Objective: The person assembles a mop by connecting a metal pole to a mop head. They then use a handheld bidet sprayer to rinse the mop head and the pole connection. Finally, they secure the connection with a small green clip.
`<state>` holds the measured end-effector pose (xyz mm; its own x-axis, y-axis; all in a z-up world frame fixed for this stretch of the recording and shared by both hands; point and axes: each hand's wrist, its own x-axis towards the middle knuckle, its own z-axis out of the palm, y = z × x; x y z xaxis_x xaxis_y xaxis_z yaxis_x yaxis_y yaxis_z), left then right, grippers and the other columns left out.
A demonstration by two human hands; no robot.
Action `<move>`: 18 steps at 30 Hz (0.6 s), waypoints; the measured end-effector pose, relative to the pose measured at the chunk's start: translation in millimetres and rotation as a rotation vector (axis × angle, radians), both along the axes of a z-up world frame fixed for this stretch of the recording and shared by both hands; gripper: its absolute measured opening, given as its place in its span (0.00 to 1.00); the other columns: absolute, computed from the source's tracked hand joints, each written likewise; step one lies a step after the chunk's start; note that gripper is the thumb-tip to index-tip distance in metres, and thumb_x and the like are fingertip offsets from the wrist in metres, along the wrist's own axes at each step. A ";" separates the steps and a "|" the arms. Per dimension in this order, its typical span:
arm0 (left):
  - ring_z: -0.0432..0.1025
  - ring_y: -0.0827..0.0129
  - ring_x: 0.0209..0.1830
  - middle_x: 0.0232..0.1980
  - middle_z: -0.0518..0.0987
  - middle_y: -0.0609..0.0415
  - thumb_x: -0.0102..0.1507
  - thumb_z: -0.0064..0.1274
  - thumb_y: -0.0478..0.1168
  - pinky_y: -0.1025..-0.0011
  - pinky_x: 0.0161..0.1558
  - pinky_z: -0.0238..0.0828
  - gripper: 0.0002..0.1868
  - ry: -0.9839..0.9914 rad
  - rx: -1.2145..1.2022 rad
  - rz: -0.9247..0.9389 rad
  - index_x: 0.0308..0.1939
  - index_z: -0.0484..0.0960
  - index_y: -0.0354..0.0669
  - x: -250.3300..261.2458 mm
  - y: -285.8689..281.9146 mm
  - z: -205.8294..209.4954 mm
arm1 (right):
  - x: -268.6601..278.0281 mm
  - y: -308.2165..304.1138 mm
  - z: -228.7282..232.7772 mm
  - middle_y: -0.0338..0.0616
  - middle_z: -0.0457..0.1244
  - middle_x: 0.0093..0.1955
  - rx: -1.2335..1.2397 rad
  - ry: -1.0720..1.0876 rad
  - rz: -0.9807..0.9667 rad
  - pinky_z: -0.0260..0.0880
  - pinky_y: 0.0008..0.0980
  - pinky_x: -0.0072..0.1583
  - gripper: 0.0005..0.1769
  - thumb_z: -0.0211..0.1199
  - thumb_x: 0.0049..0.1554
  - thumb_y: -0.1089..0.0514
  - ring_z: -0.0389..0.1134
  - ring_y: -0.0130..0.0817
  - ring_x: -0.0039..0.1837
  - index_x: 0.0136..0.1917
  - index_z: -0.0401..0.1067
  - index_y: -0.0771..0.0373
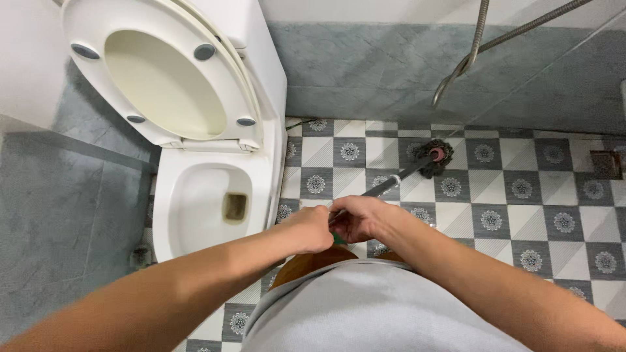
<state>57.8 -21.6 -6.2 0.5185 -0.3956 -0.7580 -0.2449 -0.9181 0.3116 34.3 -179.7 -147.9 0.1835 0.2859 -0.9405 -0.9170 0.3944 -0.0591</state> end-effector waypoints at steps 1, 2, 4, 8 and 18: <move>0.76 0.45 0.55 0.54 0.79 0.33 0.59 0.54 0.40 0.55 0.54 0.75 0.25 0.014 -0.005 -0.006 0.59 0.75 0.33 -1.2 1.6 3.9 | -2.7 1.1 13.3 0.41 0.66 0.38 -0.012 -0.003 -0.003 0.66 0.27 0.40 0.06 0.62 0.57 0.58 0.65 0.30 0.39 0.41 0.71 0.61; 0.77 0.45 0.54 0.54 0.79 0.33 0.60 0.55 0.41 0.55 0.53 0.76 0.25 0.026 -0.009 -0.013 0.58 0.75 0.32 -1.3 3.8 8.5 | -4.4 2.9 25.6 0.42 0.66 0.38 -0.025 -0.008 -0.008 0.66 0.28 0.40 0.06 0.62 0.58 0.57 0.64 0.30 0.39 0.41 0.70 0.61; 0.79 0.46 0.47 0.50 0.80 0.34 0.61 0.54 0.42 0.56 0.47 0.78 0.24 0.058 -0.025 0.003 0.58 0.74 0.33 -0.9 9.3 20.4 | -6.6 6.8 45.6 0.42 0.66 0.38 -0.028 -0.026 0.005 0.65 0.28 0.40 0.08 0.62 0.58 0.56 0.64 0.30 0.39 0.41 0.70 0.62; 0.77 0.53 0.27 0.35 0.81 0.39 0.62 0.50 0.38 0.57 0.30 0.75 0.20 0.231 -0.065 0.196 0.58 0.73 0.38 -0.1 25.3 39.3 | -9.5 14.7 60.6 0.44 0.66 0.38 0.021 -0.072 0.065 0.66 0.29 0.39 0.12 0.62 0.59 0.54 0.65 0.30 0.38 0.43 0.73 0.65; 0.77 0.60 0.21 0.26 0.81 0.40 0.61 0.46 0.29 0.63 0.21 0.75 0.09 0.238 0.086 0.100 0.36 0.79 0.22 5.9 -21.8 -48.5 | -18.3 -10.5 5.7 0.39 0.66 0.40 0.123 -0.057 -0.098 0.68 0.20 0.40 0.12 0.60 0.63 0.53 0.64 0.24 0.39 0.46 0.73 0.65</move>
<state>63.7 -43.4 -54.7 0.3547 -0.2802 -0.8920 -0.0810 -0.9597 0.2692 16.0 -190.2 -142.2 0.2679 0.3761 -0.8870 -0.8704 0.4892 -0.0555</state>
